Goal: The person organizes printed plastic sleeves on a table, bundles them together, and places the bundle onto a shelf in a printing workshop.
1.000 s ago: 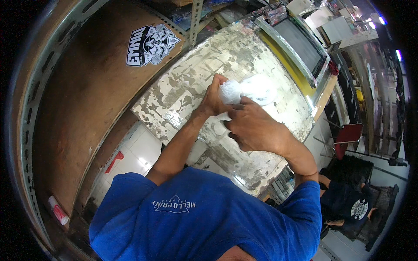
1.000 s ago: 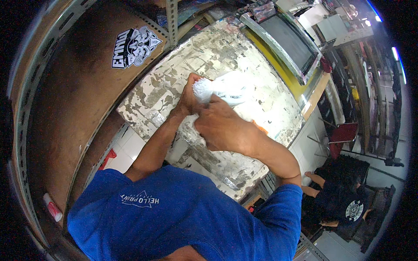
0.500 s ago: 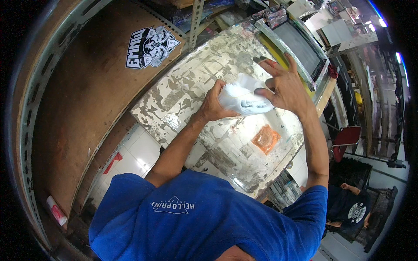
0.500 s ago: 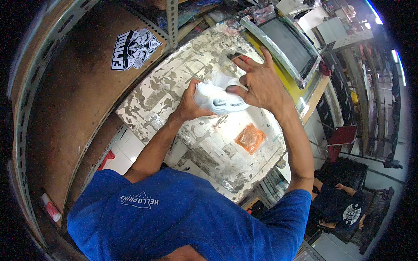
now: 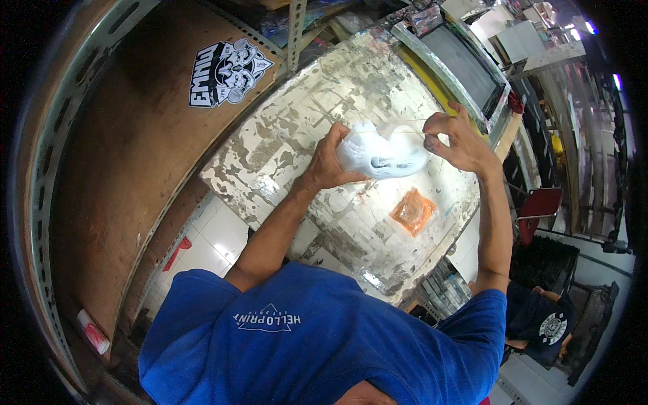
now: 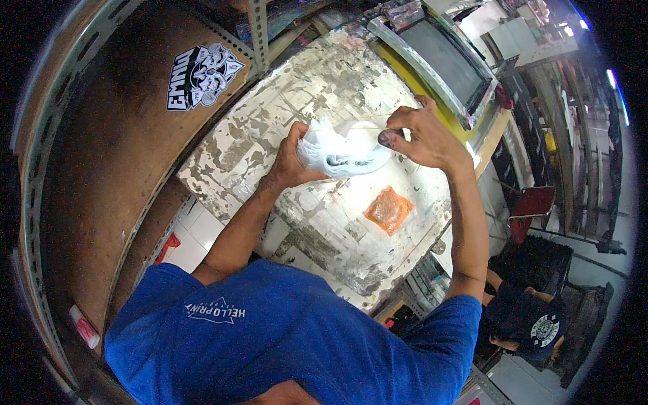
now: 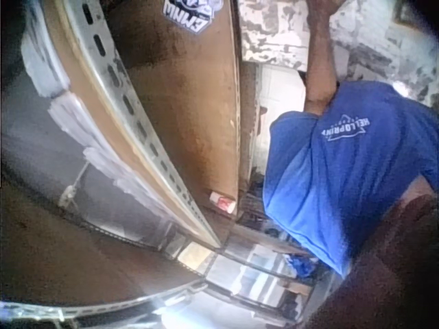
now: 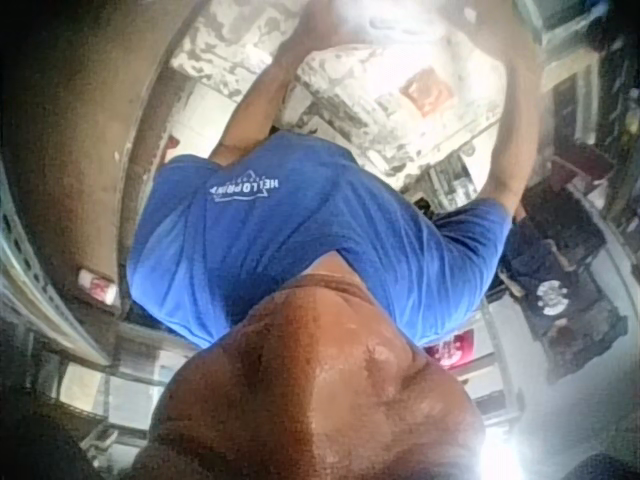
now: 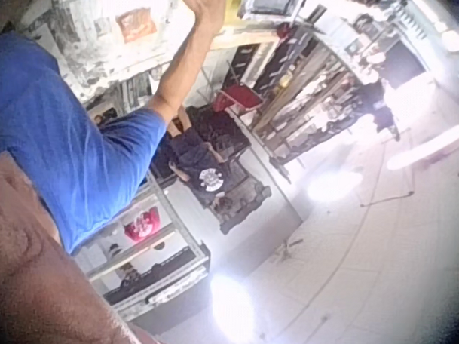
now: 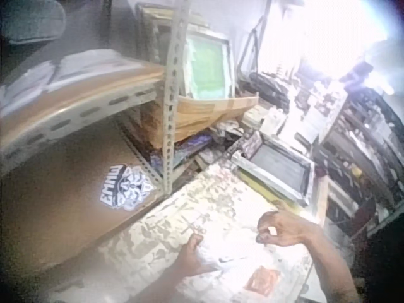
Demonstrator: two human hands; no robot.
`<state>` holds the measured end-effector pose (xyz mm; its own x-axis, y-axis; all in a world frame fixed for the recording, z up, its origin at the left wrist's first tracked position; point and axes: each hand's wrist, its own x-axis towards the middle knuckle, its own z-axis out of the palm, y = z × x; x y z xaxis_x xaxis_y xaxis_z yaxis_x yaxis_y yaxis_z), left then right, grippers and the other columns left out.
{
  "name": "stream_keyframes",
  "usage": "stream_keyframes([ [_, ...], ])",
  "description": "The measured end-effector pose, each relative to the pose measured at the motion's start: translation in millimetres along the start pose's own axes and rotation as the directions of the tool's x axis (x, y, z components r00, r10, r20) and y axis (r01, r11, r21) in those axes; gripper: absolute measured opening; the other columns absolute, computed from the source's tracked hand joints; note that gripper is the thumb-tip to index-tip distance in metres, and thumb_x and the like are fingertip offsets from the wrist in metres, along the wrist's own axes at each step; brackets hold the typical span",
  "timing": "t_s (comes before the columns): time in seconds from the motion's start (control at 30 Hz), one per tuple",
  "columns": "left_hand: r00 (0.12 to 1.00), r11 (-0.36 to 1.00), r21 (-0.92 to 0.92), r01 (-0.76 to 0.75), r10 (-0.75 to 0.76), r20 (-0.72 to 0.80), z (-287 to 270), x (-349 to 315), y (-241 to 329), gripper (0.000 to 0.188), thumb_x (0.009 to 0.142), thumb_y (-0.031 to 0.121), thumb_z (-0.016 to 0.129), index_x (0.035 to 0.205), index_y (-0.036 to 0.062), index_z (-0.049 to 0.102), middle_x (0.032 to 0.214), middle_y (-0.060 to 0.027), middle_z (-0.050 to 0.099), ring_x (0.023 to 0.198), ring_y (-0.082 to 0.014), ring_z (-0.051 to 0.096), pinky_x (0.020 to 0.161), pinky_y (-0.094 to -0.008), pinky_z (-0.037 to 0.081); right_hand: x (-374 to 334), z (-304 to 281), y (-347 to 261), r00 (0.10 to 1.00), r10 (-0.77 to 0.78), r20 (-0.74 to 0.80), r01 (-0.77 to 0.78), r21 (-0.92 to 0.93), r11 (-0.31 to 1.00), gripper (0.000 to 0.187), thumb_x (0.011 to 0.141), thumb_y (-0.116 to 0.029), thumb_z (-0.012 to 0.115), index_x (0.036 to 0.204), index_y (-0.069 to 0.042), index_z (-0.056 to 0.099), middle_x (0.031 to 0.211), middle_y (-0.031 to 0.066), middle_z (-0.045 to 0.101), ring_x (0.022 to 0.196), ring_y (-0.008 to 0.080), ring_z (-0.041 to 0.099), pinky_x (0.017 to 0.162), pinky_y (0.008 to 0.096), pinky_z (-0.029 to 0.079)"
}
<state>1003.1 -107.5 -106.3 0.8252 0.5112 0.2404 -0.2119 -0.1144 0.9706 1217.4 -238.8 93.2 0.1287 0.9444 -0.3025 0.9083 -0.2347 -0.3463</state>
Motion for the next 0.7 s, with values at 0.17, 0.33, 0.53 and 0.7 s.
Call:
stream_keyframes([
  [0.17,1.000,1.000,0.010,0.008,-0.008,0.012,1.2,1.3,10.2,0.073,0.053,0.024,0.093,0.108,0.0054,0.047,0.099,-0.0099,0.061,0.092,-0.0196,0.061,0.079,-0.0363,0.051,14.8,5.2,-11.8,0.966,-0.213,-0.143,0.180,-0.217,0.959,0.049,0.087,-0.050,0.058,0.078,-0.003,0.069,0.134,0.0175,0.056,0.132,0.0288,0.046,0.116,0.0610,0.005],
  [0.33,1.000,1.000,-0.002,0.017,-0.017,0.016,1.8,-0.7,7.5,0.075,0.052,0.025,0.094,0.107,0.0060,0.047,0.098,-0.0093,0.061,0.090,-0.0192,0.061,0.079,-0.0359,0.051,57.8,4.0,-19.3,0.957,-0.275,-0.097,0.240,-0.273,0.932,0.061,0.089,-0.060,0.049,0.080,-0.002,0.068,0.142,0.0183,0.050,0.137,0.0315,0.040,0.117,0.0621,0.002],
  [0.53,0.999,0.999,0.033,-0.015,0.017,-0.039,-0.4,-2.5,9.3,0.077,0.051,0.024,0.095,0.108,0.0062,0.047,0.097,-0.0091,0.061,0.089,-0.0198,0.061,0.079,-0.0362,0.051,31.4,-6.2,15.6,0.996,-0.093,0.018,0.094,-0.053,0.994,0.050,0.092,-0.049,0.052,0.093,-0.002,0.069,0.112,0.0151,0.065,0.108,0.0307,0.057,0.111,0.0520,0.021],
  [0.7,0.999,0.999,-0.043,0.014,-0.016,-0.035,8.4,-0.8,7.5,0.076,0.051,0.022,0.094,0.109,0.0060,0.047,0.098,-0.0109,0.063,0.091,-0.0207,0.063,0.080,-0.0360,0.051,-41.0,45.0,54.5,0.961,-0.125,-0.247,0.258,0.637,0.727,0.054,0.084,-0.047,0.060,0.113,-0.001,0.064,0.098,0.0077,0.063,0.086,0.0190,0.058,0.075,0.0358,0.047],
])
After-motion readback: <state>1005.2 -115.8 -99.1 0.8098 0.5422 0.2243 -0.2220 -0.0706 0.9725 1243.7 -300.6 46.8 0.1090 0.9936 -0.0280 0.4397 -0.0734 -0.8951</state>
